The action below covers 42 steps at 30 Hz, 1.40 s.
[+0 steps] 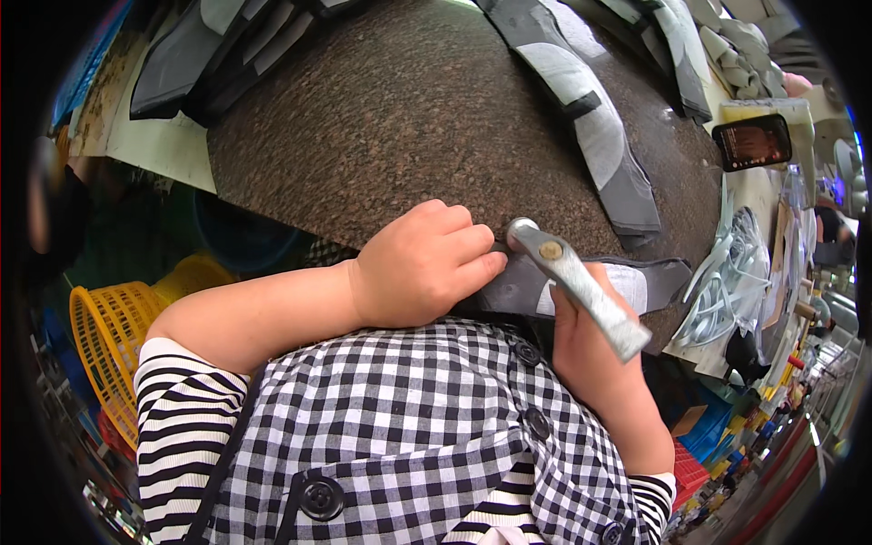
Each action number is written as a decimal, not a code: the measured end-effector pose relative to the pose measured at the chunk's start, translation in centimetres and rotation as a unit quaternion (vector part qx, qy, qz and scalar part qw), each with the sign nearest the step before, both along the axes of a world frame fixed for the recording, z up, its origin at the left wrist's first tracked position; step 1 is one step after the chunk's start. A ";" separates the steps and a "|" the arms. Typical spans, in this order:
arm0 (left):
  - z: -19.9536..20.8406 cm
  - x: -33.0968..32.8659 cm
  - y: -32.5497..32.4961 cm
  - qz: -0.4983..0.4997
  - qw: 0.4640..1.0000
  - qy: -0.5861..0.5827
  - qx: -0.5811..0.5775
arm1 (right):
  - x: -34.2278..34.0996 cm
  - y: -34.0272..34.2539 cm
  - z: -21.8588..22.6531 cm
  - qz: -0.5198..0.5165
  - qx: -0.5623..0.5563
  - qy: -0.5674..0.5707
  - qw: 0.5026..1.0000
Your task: Using a hammer to flatten and join synthetic upper shoe components on a workstation.
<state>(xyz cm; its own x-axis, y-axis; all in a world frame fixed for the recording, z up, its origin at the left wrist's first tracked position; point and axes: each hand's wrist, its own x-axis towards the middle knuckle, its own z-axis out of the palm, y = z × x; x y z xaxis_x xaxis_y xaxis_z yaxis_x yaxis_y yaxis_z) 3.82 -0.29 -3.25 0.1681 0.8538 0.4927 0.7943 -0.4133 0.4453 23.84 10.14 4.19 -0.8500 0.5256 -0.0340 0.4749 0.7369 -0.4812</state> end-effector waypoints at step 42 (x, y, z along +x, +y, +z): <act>10.8 -12.9 10.5 0.202 0.970 0.128 0.038 | 8.3 5.2 -5.3 -0.316 -0.557 0.415 0.646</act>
